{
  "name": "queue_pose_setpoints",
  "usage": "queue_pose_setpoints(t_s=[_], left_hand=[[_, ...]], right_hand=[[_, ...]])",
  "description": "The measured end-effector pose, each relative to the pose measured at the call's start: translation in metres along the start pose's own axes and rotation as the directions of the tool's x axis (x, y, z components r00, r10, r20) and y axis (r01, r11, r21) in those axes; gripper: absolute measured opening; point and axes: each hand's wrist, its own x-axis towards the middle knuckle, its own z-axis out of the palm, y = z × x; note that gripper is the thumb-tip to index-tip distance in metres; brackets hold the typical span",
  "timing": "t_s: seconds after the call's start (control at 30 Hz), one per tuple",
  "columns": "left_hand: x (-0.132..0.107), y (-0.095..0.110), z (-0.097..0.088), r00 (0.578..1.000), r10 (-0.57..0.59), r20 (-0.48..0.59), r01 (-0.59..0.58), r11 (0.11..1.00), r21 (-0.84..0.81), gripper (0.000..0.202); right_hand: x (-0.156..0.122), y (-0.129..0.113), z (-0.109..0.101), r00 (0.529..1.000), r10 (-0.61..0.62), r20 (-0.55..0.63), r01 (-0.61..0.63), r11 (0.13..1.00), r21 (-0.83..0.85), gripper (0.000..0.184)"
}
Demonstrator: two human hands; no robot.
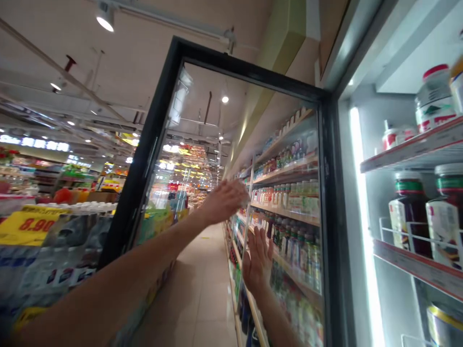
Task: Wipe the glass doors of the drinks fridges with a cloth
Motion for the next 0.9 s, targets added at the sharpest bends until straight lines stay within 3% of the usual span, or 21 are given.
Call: queue_pose_setpoints(t_s=[0.03,0.07,0.1,0.13,0.17,0.2,0.27,0.3,0.33,0.37,0.4,0.47,0.53,0.57,0.6,0.63,0.67,0.73,0.8,0.83,0.9], left_hand=[[0.0,-0.011,-0.005,0.989,-0.144,-0.04,0.145,0.989,0.018,0.039],[0.001,-0.023,-0.009,0.941,-0.32,-0.107,0.325,0.945,0.03,0.04],[0.001,-0.033,-0.013,0.868,-0.462,-0.18,0.474,0.88,0.026,0.042],[0.0,-0.038,-0.014,0.806,-0.545,-0.229,0.563,0.826,0.015,0.042],[-0.001,-0.037,-0.013,0.786,-0.566,-0.248,0.586,0.81,0.007,0.042],[-0.003,-0.031,-0.011,0.823,-0.519,-0.231,0.535,0.845,0.007,0.042],[-0.007,-0.011,-0.004,0.952,-0.28,-0.122,0.283,0.959,0.009,0.04],[-0.009,-0.003,-0.001,0.987,-0.151,-0.061,0.151,0.989,0.002,0.04],[-0.01,0.001,0.0,0.998,-0.067,-0.017,0.067,0.998,-0.003,0.04],[-0.01,-0.001,-0.001,0.998,-0.058,0.001,0.058,0.998,0.004,0.04],[-0.01,-0.008,-0.004,0.992,-0.126,-0.011,0.126,0.992,0.022,0.04],[-0.009,-0.033,-0.015,0.922,-0.372,-0.104,0.379,0.924,0.06,0.042],[-0.007,-0.053,-0.025,0.792,-0.569,-0.221,0.593,0.803,0.059,0.044],[-0.006,-0.055,-0.027,0.746,-0.614,-0.257,0.645,0.763,0.051,0.044],[-0.004,-0.05,-0.026,0.742,-0.616,-0.264,0.648,0.76,0.047,0.045],[-0.003,-0.04,-0.022,0.778,-0.58,-0.242,0.607,0.793,0.05,0.044],[-0.002,-0.026,-0.017,0.842,-0.503,-0.196,0.521,0.852,0.054,0.043],[-0.001,0.0,-0.006,0.972,-0.227,-0.06,0.23,0.972,0.038,0.04],[-0.002,0.007,-0.003,0.999,0.012,0.035,-0.013,1.0,0.004,0.038],[-0.003,0.001,-0.006,0.999,0.025,0.042,-0.025,1.0,0.004,0.038],[-0.009,-0.026,-0.016,0.984,-0.175,-0.034,0.177,0.983,0.043,0.04]], right_hand=[[-0.001,0.0,0.001,1.0,0.003,0.005,-0.003,1.0,-0.01,0.058],[-0.002,-0.001,0.001,1.0,0.008,0.013,-0.007,1.0,-0.021,0.059],[-0.003,-0.001,0.002,1.0,0.009,0.02,-0.009,0.999,-0.031,0.059],[-0.003,-0.001,0.002,1.0,0.009,0.026,-0.007,0.999,-0.041,0.06],[-0.003,-0.002,0.001,1.0,0.009,0.029,-0.008,0.999,-0.051,0.06],[-0.003,-0.001,0.0,0.999,0.011,0.036,-0.009,0.998,-0.061,0.061],[0.003,0.001,-0.004,0.997,0.005,0.082,0.001,0.997,-0.079,0.062],[0.008,0.003,-0.006,0.994,0.004,0.113,0.006,0.996,-0.092,0.062],[0.014,0.006,-0.007,0.99,0.006,0.139,0.009,0.994,-0.105,0.06],[0.021,0.01,-0.007,0.988,0.01,0.155,0.009,0.993,-0.118,0.058],[0.028,0.013,-0.007,0.987,0.018,0.16,0.003,0.991,-0.131,0.056],[0.039,0.017,-0.005,0.99,0.035,0.14,-0.014,0.989,-0.146,0.054],[0.044,0.019,-0.002,0.992,0.034,0.124,-0.016,0.989,-0.148,0.054],[0.045,0.02,-0.001,0.992,0.035,0.118,-0.017,0.988,-0.15,0.054],[0.044,0.02,0.0,0.993,0.037,0.112,-0.019,0.988,-0.152,0.054],[0.043,0.02,0.0,0.993,0.04,0.108,-0.024,0.988,-0.153,0.055],[0.042,0.021,0.001,0.993,0.045,0.107,-0.028,0.988,-0.152,0.055],[0.039,0.022,0.001,0.993,0.046,0.112,-0.03,0.989,-0.144,0.055],[0.038,0.023,0.001,0.992,0.04,0.118,-0.023,0.99,-0.136,0.055],[0.038,0.024,0.0,0.992,0.036,0.119,-0.02,0.991,-0.135,0.056],[0.039,0.023,0.0,0.992,0.038,0.118,-0.021,0.99,-0.142,0.056]])
